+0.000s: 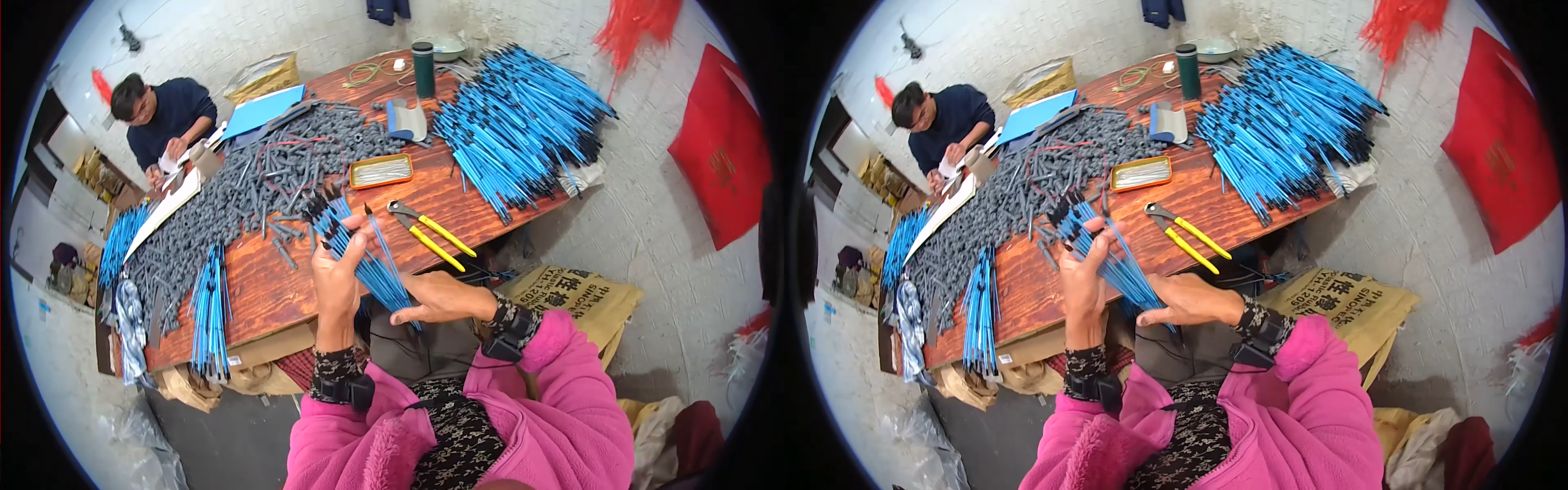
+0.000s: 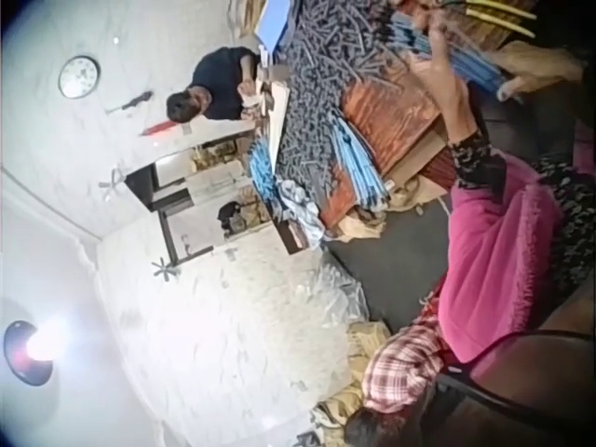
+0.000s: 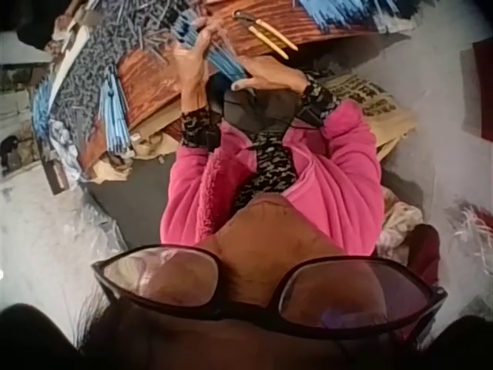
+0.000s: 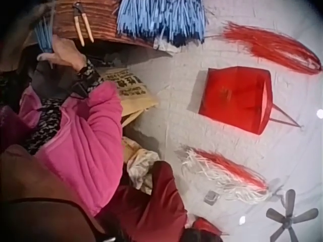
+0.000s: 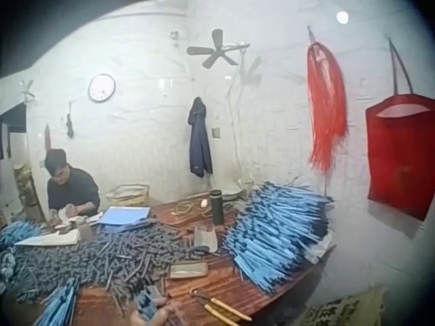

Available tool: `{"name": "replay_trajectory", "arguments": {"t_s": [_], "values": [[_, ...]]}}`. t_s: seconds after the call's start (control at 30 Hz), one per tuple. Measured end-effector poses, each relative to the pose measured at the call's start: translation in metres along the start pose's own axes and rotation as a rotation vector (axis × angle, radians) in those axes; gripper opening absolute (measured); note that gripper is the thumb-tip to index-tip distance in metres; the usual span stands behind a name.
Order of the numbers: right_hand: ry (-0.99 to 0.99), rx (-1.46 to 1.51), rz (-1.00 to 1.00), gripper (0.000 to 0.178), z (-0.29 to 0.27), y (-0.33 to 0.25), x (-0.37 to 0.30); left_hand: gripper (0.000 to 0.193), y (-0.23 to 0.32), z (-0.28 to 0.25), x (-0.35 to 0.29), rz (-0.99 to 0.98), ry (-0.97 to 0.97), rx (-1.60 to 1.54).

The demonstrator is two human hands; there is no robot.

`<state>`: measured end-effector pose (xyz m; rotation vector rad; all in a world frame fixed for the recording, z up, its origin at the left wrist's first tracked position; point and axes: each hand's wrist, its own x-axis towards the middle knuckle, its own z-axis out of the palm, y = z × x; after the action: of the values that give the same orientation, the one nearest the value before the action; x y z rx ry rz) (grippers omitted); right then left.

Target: The person uses yellow-handled shears to trim a red tie on a blue plastic assembly before gathering several blue rods. They then align the rods and thread a wire through them by hand.

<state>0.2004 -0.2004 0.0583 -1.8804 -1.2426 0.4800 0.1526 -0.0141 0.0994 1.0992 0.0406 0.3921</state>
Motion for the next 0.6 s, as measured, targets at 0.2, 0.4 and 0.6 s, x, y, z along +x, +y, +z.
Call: {"name": "replay_trajectory", "arguments": {"t_s": [0.2,0.4,0.6], "values": [[0.431,-0.507,0.046,0.021,-0.099,0.041,0.008,0.027,-0.01,0.006,0.035,0.017,0.034,-0.062],[0.608,-1.074,0.413,0.024,-0.161,0.143,0.004,0.031,-0.008,-0.001,0.035,0.009,0.009,-0.111],[0.645,-1.063,0.461,0.025,-0.16,0.168,0.007,0.036,0.0,-0.005,0.031,-0.011,0.001,-0.165]]}}
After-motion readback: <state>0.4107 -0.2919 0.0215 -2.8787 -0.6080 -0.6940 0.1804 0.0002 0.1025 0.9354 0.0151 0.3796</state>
